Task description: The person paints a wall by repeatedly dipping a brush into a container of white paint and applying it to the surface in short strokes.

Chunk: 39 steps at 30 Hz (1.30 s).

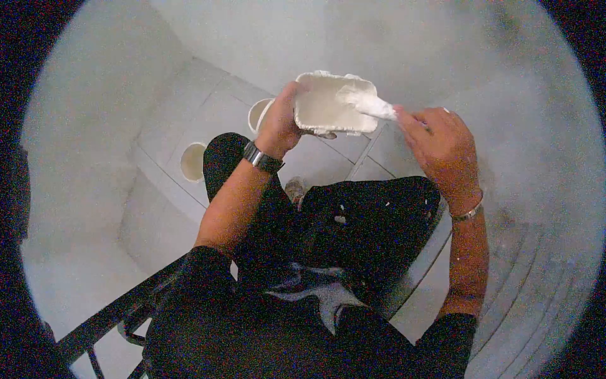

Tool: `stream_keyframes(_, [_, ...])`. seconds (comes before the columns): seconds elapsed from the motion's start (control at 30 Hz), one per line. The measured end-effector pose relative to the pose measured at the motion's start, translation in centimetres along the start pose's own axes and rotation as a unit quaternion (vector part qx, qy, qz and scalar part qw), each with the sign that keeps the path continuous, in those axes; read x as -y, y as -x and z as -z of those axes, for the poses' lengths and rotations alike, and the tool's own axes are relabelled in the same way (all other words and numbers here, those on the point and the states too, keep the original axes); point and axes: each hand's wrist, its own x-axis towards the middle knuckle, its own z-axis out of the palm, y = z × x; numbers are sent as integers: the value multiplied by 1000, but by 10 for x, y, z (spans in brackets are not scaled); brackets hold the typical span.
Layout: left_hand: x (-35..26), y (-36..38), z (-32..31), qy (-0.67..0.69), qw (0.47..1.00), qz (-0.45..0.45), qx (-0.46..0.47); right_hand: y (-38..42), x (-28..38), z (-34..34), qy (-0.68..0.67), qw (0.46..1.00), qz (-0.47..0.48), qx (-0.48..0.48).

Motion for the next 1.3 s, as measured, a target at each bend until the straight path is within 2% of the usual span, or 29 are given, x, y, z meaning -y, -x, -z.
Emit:
stream_keyframes(0.07, [-5, 0, -1, 12, 1000, 21, 10, -11, 2, 2, 5, 999, 47, 13])
stream_keyframes(0.27, [-19, 1, -10, 24, 998, 56, 21, -22, -8, 1, 25, 996, 64, 64])
stream_keyframes(0.7, [-6, -17, 3, 26, 996, 83, 7, -19, -17, -13, 27, 995, 47, 89])
stream_keyframes(0.8, [-7, -16, 2, 21, 995, 94, 4, -17, -17, -11, -7, 996, 20, 87])
stream_keyframes(0.87, [-7, -16, 1, 15, 996, 93, 4, -11, -20, -9, -86, 989, -90, 77])
stream_keyframes(0.9, [-6, -15, 1, 14, 995, 96, 7, -9, -20, -11, -84, 989, -94, 77])
stream_keyframes(0.93, [-5, -15, 2, 22, 996, 88, 7, -5, -19, -14, -260, 923, -263, 108])
stream_keyframes(0.97, [-3, -15, 3, 30, 996, 81, 9, -1, -18, -18, -419, 797, -416, 127])
stream_keyframes(1.0, [-2, -14, 3, 25, 996, 88, 19, 6, -18, -18, -415, 795, -426, 119])
stream_keyframes(1.07, [5, -17, 6, 62, 994, 88, 6, 21, -20, -27, -544, 650, -511, 148])
stream_keyframes(1.1, [5, -17, 4, 59, 993, 96, 16, 28, -16, -33, -540, 647, -520, 139])
stream_keyframes(1.17, [4, -14, 2, 79, 991, 108, 18, 40, -2, -39, -600, 582, -536, 119])
stream_keyframes(1.27, [-2, -9, 1, 82, 988, 129, 16, 40, 34, -27, -625, 545, -551, 92])
stream_keyframes(1.3, [-5, -9, -3, 76, 986, 144, 28, 39, 45, -26, -627, 560, -538, 66])
